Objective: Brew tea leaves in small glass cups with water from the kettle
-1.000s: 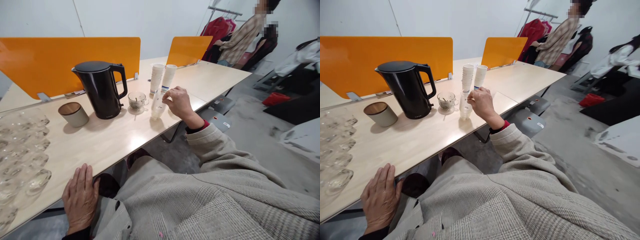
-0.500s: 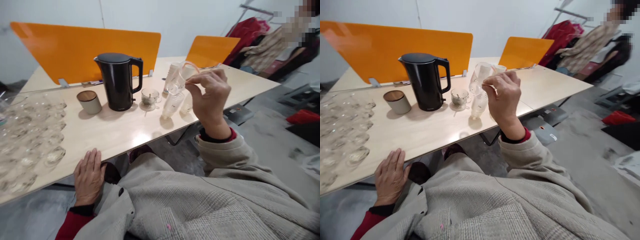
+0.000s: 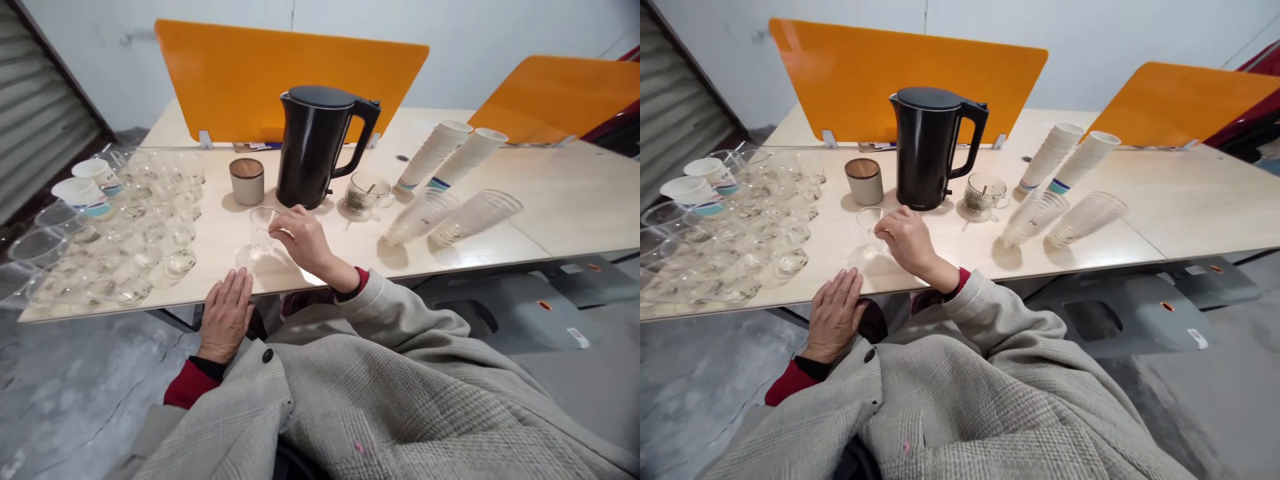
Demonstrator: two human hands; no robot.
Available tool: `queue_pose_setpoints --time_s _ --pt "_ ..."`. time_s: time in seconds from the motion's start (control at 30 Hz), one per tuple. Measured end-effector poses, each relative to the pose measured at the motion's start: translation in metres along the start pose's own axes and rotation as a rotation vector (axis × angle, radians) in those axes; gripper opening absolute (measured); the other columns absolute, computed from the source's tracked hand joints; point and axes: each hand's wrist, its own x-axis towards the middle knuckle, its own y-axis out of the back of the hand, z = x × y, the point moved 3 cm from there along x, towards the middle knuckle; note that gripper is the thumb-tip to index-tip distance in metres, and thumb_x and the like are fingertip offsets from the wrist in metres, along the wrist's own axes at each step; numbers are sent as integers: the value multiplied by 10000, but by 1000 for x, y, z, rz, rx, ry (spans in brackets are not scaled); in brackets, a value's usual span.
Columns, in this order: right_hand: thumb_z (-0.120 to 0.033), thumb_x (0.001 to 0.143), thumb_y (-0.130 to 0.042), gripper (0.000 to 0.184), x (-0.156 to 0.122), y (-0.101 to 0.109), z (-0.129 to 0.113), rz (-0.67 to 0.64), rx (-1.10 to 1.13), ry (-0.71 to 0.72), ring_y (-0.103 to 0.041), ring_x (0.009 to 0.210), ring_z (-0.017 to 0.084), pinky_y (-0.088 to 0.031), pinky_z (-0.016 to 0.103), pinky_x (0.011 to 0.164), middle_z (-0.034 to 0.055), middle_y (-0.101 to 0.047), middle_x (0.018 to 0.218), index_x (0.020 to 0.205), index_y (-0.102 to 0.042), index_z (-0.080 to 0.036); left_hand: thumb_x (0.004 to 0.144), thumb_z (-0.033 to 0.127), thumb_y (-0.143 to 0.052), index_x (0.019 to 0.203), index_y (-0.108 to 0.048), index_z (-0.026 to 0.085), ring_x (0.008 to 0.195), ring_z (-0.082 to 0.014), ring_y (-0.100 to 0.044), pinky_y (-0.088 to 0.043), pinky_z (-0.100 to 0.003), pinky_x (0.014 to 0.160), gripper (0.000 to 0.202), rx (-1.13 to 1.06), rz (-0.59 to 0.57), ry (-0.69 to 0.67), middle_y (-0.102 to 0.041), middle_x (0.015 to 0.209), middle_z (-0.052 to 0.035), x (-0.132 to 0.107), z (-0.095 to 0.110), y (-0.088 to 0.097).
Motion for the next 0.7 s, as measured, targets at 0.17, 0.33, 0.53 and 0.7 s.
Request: queue_pose_setpoints --time_s 0.17,0.33,0.53,0.7 --pt "-173 1024 -619 215 3 -23 -14 -71 -42 0 -617 1042 265 -450 425 995 61 -801 971 882 -765 -238 1046 256 -598 1735 -281 201 1488 -293 -594 -337 -435 1260 760 -10 1 2 -610 1611 -145 -1 1 -1" --pt "-201 1055 -586 252 5 -31 -14 -83 -94 18 -614 1077 277 -439 443 1011 65 -809 1016 900 -780 -245 1058 244 -580 1748 -238 204 1477 -290 -604 -342 -426 1247 771 -8 17 1 -617 1603 -136 -1 1 0" --pt "-197 1059 -581 250 19 -37 -7 -95 -139 5 -596 1076 281 -422 431 1012 83 -806 1027 912 -783 -215 1051 255 -596 1750 -221 191 1468 -290 -612 -327 -423 1264 796 8 12 0 -618 1602 -141 -1 1 -1" --pt "-187 1038 -599 232 23 -39 -5 -71 -129 5 -606 1093 296 -442 461 1027 84 -809 1026 921 -793 -238 1046 254 -587 1757 -183 194 1478 -289 -604 -327 -424 1273 820 17 2 -6 -603 1615 -144 -2 0 -2"
